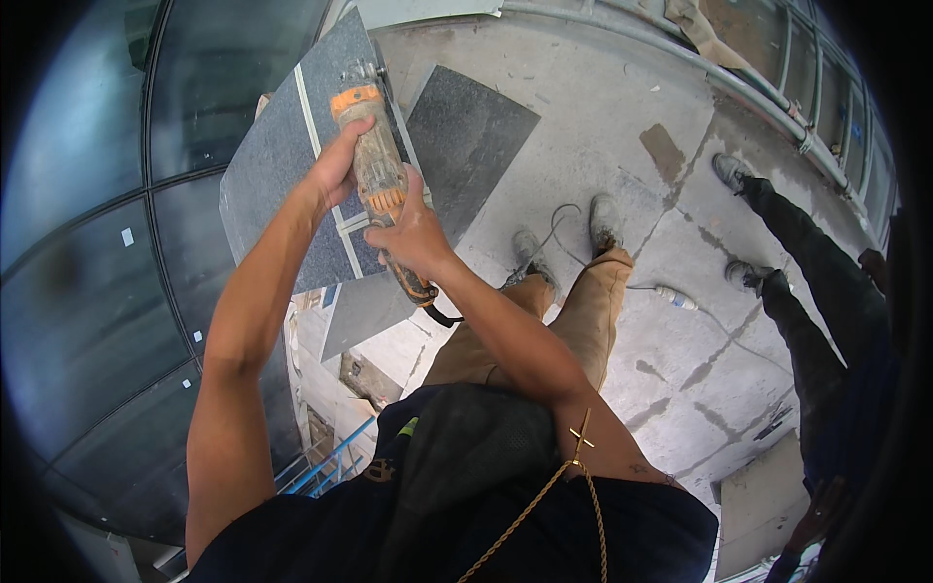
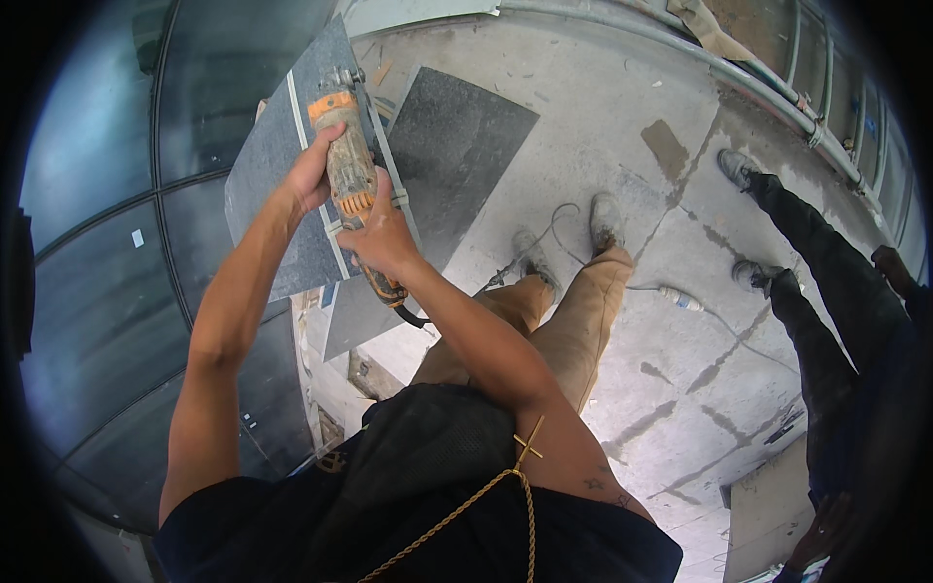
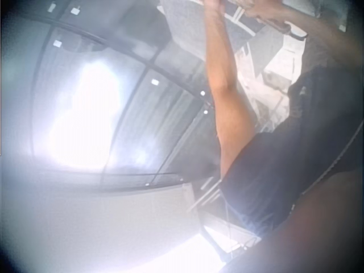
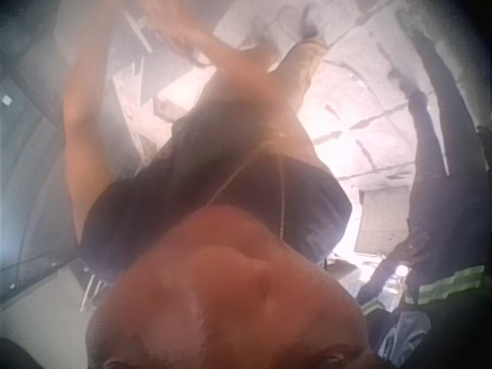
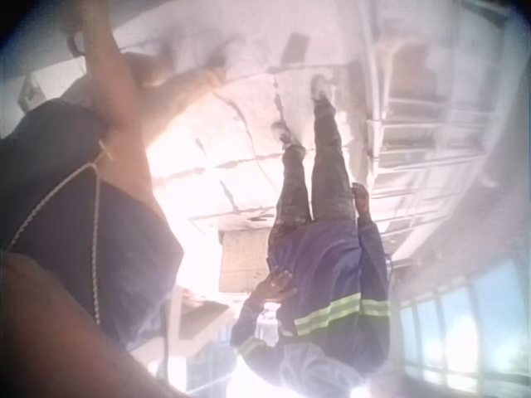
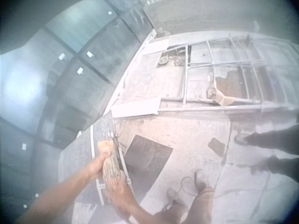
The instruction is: The person uses an angle grinder to grind the edge of a large stone tile. A coworker assists by holding the tile steady while the person continues grinding along the marked line.
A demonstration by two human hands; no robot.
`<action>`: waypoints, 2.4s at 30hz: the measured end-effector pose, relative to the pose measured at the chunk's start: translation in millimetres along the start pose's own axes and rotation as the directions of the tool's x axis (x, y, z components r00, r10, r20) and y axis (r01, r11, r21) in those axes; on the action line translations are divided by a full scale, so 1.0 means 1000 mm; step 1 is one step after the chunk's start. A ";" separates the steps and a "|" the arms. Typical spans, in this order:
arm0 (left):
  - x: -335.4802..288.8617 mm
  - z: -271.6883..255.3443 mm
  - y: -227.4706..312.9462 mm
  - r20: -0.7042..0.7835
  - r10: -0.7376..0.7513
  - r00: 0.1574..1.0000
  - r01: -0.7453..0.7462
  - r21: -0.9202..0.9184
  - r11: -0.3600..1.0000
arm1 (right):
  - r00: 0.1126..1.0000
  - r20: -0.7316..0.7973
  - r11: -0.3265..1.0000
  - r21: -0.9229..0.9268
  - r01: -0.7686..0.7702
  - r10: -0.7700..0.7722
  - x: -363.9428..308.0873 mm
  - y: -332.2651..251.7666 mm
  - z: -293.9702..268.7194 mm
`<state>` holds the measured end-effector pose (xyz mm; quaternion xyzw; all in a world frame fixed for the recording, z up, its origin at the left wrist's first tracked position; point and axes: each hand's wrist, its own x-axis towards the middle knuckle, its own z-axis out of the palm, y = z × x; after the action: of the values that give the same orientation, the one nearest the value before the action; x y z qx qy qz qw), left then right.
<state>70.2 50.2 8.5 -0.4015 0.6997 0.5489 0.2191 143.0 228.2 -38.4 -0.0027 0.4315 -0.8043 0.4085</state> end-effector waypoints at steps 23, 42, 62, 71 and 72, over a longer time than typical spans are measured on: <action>-0.031 0.017 -0.025 -0.015 0.030 0.999 -0.031 -0.088 0.996 | 0.999 -0.030 0.997 -0.069 0.021 -0.023 -0.029 0.032 0.004; 0.007 -0.008 -0.005 0.002 0.017 1.000 -0.017 0.026 1.000 | 1.000 -0.016 1.000 -0.014 0.016 -0.016 0.009 0.012 0.004; -0.020 0.003 -0.018 0.048 0.028 0.998 -0.027 -0.025 0.999 | 0.998 -0.035 0.998 -0.049 0.041 -0.043 -0.019 0.026 0.008; -0.028 0.009 -0.025 0.040 0.027 0.999 -0.025 -0.039 0.999 | 0.995 -0.067 0.991 -0.114 0.066 -0.074 -0.024 0.043 0.010; -0.028 0.009 -0.025 0.037 0.030 0.999 -0.029 -0.029 0.999 | 0.994 -0.069 0.991 -0.112 0.079 -0.087 -0.024 0.045 0.010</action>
<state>105.3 66.4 12.2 -0.3841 0.6933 0.5695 0.2181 192.5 224.1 -55.2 -0.0135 0.4892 -0.7953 0.3579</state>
